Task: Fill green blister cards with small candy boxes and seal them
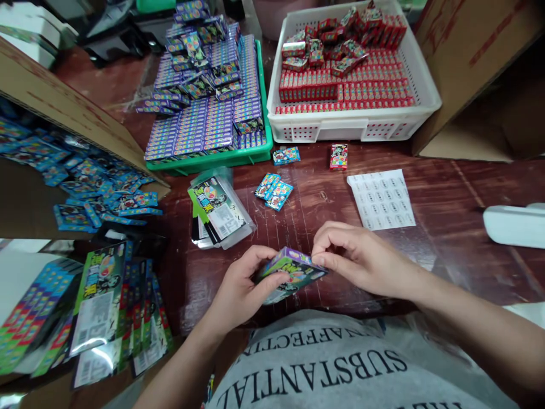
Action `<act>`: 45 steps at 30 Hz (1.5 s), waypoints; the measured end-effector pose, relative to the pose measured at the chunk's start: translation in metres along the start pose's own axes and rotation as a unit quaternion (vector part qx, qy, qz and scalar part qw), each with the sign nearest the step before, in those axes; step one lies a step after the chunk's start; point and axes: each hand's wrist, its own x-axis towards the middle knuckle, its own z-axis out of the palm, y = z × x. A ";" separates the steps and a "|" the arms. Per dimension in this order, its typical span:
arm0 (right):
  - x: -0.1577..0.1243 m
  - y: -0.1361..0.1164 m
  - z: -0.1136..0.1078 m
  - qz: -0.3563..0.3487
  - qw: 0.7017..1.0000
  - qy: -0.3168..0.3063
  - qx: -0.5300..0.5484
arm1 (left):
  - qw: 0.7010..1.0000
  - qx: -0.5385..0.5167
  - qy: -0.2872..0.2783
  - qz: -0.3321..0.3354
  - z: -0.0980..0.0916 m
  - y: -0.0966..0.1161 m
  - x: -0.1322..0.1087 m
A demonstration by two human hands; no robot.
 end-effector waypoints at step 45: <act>0.004 0.055 0.028 0.090 0.994 -0.024 0.055 | 0.992 0.058 -0.109 -0.025 -0.007 -0.024 0.034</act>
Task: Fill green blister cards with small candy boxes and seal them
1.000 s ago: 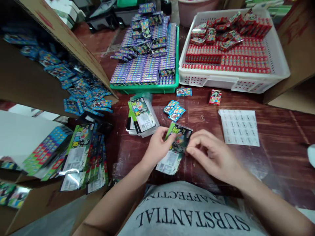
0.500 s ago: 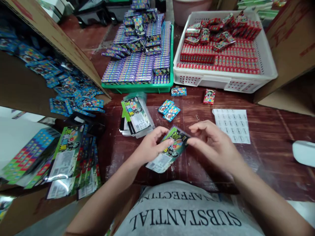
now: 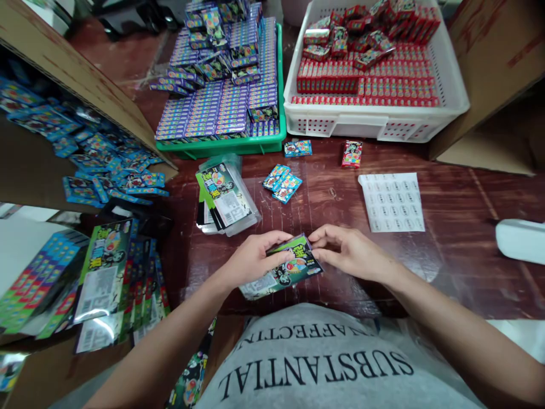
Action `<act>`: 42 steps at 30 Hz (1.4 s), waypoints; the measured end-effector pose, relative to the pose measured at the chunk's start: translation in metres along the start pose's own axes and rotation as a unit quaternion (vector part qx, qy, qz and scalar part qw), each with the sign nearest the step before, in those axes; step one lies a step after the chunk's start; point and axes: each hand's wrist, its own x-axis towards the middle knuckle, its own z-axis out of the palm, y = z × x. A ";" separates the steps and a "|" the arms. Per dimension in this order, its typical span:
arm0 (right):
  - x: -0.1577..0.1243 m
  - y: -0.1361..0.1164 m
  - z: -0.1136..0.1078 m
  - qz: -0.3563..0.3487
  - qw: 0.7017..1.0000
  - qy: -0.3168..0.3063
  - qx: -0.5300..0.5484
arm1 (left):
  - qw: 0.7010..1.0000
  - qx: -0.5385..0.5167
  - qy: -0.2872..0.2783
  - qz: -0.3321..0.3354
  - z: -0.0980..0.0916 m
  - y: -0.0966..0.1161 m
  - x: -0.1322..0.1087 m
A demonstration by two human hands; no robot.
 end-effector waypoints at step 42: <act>0.001 0.009 0.003 0.019 0.998 0.057 -0.004 | 0.856 0.507 0.019 0.097 0.008 0.003 -0.028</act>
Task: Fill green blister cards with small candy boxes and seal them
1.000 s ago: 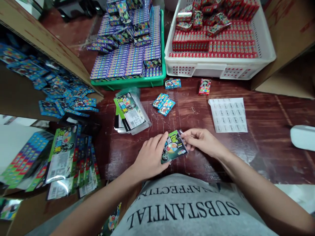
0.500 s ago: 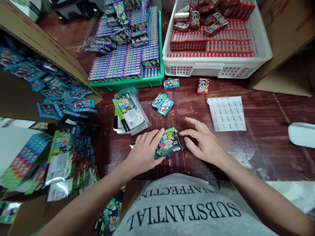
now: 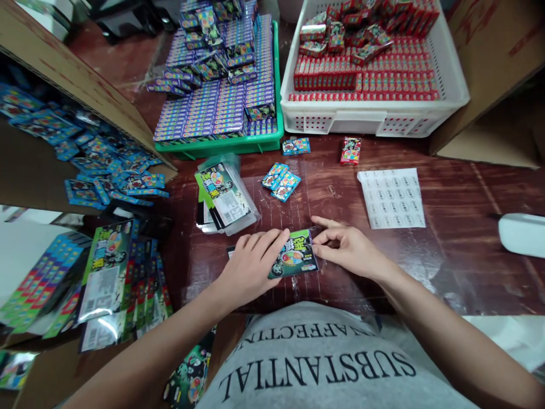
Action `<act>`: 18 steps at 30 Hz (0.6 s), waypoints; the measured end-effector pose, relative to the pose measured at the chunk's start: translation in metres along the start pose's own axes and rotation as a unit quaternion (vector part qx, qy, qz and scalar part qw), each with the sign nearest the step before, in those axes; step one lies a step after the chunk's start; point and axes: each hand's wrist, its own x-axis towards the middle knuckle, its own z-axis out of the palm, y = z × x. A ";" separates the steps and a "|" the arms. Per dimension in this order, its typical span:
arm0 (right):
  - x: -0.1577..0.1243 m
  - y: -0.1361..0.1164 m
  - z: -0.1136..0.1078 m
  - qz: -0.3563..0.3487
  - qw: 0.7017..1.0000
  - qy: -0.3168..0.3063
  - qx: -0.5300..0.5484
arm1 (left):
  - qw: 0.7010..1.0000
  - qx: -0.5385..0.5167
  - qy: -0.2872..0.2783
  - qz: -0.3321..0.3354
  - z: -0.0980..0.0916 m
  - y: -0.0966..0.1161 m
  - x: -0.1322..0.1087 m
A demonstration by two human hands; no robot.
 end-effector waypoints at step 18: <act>-0.014 -0.008 0.002 0.034 0.999 0.017 0.039 | 1.000 0.022 -0.007 0.007 -0.003 -0.007 -0.018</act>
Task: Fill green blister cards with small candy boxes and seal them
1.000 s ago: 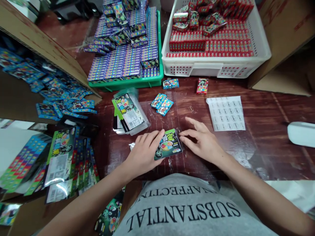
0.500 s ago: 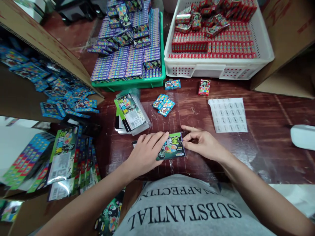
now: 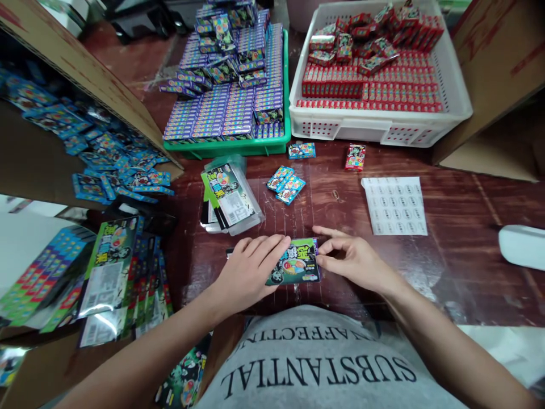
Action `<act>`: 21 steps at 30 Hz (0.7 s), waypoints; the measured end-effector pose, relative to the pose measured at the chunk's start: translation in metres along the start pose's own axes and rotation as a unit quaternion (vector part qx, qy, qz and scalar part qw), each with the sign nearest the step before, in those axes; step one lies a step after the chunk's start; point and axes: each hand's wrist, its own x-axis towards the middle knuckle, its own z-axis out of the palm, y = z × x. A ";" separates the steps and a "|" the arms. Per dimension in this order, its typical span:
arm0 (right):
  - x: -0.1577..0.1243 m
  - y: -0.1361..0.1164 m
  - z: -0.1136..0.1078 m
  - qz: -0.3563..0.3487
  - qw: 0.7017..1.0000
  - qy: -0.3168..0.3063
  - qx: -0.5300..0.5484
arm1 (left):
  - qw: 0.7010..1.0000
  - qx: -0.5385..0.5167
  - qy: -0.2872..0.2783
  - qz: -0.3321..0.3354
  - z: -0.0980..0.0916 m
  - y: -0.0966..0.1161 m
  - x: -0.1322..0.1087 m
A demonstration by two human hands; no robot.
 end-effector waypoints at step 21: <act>0.004 -0.010 0.029 -0.103 0.981 0.060 -0.153 | 0.994 -0.028 0.105 -0.023 0.001 0.004 -0.013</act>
